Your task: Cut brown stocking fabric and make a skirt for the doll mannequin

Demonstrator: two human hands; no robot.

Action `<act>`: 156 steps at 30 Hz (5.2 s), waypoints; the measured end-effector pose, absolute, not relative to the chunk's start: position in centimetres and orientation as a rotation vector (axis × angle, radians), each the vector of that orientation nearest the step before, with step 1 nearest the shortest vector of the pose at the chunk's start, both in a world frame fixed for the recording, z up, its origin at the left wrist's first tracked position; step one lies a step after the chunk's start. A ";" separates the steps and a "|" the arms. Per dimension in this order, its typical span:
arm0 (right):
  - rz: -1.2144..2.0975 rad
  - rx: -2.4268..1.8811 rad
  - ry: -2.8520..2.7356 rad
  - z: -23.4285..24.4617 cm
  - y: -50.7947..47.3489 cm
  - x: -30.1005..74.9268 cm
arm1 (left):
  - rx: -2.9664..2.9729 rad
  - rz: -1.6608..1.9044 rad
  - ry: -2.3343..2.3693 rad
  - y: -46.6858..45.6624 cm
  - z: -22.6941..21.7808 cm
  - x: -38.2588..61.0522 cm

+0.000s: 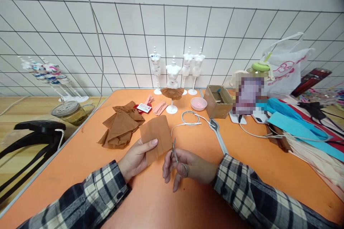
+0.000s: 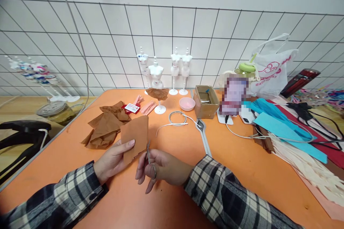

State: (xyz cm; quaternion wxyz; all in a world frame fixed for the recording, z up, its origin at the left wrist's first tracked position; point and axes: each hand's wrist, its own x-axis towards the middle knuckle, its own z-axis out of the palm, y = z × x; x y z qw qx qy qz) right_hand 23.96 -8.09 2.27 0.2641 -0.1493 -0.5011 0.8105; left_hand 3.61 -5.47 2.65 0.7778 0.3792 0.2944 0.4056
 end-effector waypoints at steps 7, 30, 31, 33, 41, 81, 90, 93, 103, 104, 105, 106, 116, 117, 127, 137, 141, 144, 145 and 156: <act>2.243 -0.355 -1.292 2.2 -8.4 23.7 | 0.825 0.956 0.685 -5.7 2.7 3.7; 2.141 -0.456 -1.325 1.4 -8.9 23.1 | 0.761 0.980 0.719 -5.6 2.2 4.1; 2.130 -0.471 -1.290 1.5 -8.9 23.0 | 0.755 1.008 0.724 -5.7 2.2 4.1; 2.096 -0.487 -1.232 1.6 -8.9 22.9 | 0.740 1.078 0.736 -5.7 2.2 4.4; 2.065 -0.639 -1.304 2.2 -8.6 23.2 | 0.790 1.074 0.764 -5.2 2.3 4.0; 2.504 -0.578 -1.521 2.4 -8.3 24.2 | 1.332 0.513 0.739 -4.6 3.5 0.8; 2.569 -0.585 -1.531 2.1 -8.0 24.2 | 1.288 0.605 0.784 -5.1 3.0 1.7; 2.594 -0.496 -1.526 1.8 -8.0 24.3 | 1.262 0.616 0.765 -5.1 2.8 1.8; 2.579 -0.401 -1.486 1.9 -8.0 24.5 | 1.322 0.591 0.750 -5.3 2.8 1.9; 2.578 -0.401 -1.483 2.0 -8.0 24.4 | 1.314 0.591 0.754 -5.3 2.8 1.8; 2.573 -0.419 -1.489 2.1 -8.1 24.4 | 1.308 0.591 0.756 -5.2 2.9 1.8; 2.562 -0.452 -1.504 2.2 -8.1 24.3 | 1.305 0.594 0.757 -5.2 3.0 1.8; 2.406 -0.747 -1.597 1.9 -8.3 23.9 | 1.382 0.592 0.777 -5.3 3.5 2.1; 2.422 -0.720 -1.573 1.9 -8.3 23.9 | 1.380 0.579 0.775 -5.2 3.5 2.0; 2.507 -0.598 -1.531 2.2 -8.1 24.1 | 1.279 0.601 0.781 -5.1 3.6 1.7; 2.542 -0.494 -1.459 1.7 -8.2 23.9 | 1.301 0.568 0.798 -5.4 2.7 1.8; 2.465 -0.576 -1.530 1.5 -8.2 23.8 | 1.270 0.587 0.826 -5.3 2.5 1.7; 2.462 -0.581 -1.514 1.6 -8.2 23.6 | 1.298 0.570 0.823 -5.3 2.5 1.6; 2.483 -0.572 -1.482 1.6 -8.3 23.6 | 1.311 0.550 0.815 -5.4 2.5 1.6; 2.514 -0.590 -1.448 1.5 -8.2 23.5 | 1.370 0.492 0.801 -5.3 2.3 2.0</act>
